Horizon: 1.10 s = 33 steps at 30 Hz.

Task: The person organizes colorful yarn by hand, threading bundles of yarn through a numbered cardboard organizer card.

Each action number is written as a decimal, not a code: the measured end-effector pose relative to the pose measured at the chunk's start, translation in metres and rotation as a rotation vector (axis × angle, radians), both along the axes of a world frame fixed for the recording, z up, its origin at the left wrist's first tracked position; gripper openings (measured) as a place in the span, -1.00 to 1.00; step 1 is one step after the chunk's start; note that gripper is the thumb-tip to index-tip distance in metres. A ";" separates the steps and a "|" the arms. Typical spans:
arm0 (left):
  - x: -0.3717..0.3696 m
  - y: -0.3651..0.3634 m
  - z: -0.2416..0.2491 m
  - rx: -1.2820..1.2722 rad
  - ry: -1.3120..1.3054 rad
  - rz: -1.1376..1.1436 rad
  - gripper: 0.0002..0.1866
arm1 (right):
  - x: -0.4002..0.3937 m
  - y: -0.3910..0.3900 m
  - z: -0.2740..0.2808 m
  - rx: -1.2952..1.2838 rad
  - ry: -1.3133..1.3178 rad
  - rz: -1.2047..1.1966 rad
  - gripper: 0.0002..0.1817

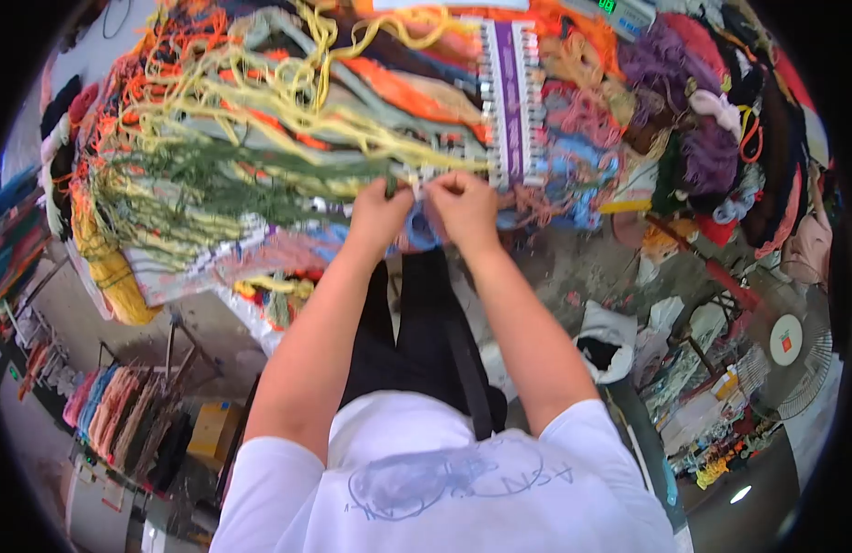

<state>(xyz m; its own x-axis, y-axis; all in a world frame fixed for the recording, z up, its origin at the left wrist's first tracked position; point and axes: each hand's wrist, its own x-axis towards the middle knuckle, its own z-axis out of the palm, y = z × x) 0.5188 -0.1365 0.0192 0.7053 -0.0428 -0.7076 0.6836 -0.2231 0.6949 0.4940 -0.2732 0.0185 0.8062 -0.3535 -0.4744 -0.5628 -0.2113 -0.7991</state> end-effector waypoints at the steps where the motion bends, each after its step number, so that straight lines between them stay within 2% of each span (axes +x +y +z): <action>1: -0.001 0.003 -0.010 0.071 -0.080 -0.078 -0.83 | 0.001 0.000 0.000 -0.025 -0.014 0.014 -0.85; 2: 0.000 0.002 -0.007 -0.048 0.025 -0.018 -0.78 | 0.003 0.002 0.003 -0.049 0.024 0.019 -0.90; 5: 0.003 0.003 -0.005 0.109 0.051 -0.134 -0.78 | 0.002 0.003 0.019 -0.192 -0.075 0.122 -0.89; 6: 0.005 0.002 0.000 0.040 0.126 -0.077 -0.79 | -0.001 0.004 0.020 -0.186 -0.064 0.124 -0.89; 7: 0.007 0.001 0.003 -0.030 0.196 -0.018 -0.81 | -0.003 0.004 0.021 -0.160 -0.162 0.163 -0.88; 8: 0.010 -0.003 0.012 -0.107 0.179 0.044 -0.80 | -0.006 0.004 0.022 -0.132 -0.255 0.202 -0.87; 10: 0.006 -0.004 0.002 -0.173 0.143 0.107 -0.82 | -0.011 -0.002 0.018 -0.087 -0.249 0.219 -0.84; 12: 0.002 -0.002 -0.012 -0.067 0.139 0.048 -0.83 | -0.011 -0.006 0.011 -0.071 -0.284 0.202 -0.84; 14: 0.004 -0.007 -0.004 0.224 -0.054 -0.108 -0.82 | -0.009 -0.006 0.015 -0.033 -0.257 0.190 -0.83; 15: 0.002 -0.005 0.004 0.241 -0.118 -0.082 -0.80 | -0.008 -0.007 0.018 0.008 -0.226 0.180 -0.81; 16: 0.004 0.000 0.015 0.208 -0.099 0.005 -0.81 | -0.004 -0.010 0.029 -0.117 -0.171 0.270 -0.78; 17: 0.007 0.010 0.027 0.174 -0.083 0.091 -0.81 | -0.003 -0.013 0.033 -0.119 -0.179 0.267 -0.78; 18: 0.012 0.026 0.040 -0.017 0.109 0.256 -0.83 | -0.001 -0.016 0.037 -0.330 -0.214 0.373 -0.78; 19: 0.017 0.042 0.051 -0.143 0.089 0.315 -0.86 | -0.001 -0.019 0.039 -0.541 -0.242 0.475 -0.77; 22: 0.020 0.070 0.076 -0.524 0.087 0.601 -0.85 | -0.001 -0.024 0.027 -0.626 -0.253 0.505 -0.82; 25: 0.017 0.075 0.081 -0.859 0.011 0.502 -0.84 | 0.005 -0.027 0.022 -0.699 -0.309 0.573 -0.85; 27: 0.011 0.074 0.064 -1.003 -0.030 0.433 -0.80 | 0.004 -0.029 0.024 -0.703 -0.400 0.591 -0.87; 28: 0.014 0.060 0.070 -0.946 -0.008 0.487 -0.84 | 0.007 -0.029 0.029 -0.702 -0.402 0.597 -0.87; 31: 0.020 0.033 0.061 -0.791 0.065 0.262 -0.85 | 0.012 -0.027 0.046 -0.646 -0.556 0.590 -0.86; 33: 0.023 0.016 0.047 -0.578 0.025 -0.025 -0.82 | 0.013 -0.025 0.055 -0.429 -0.442 0.608 -0.83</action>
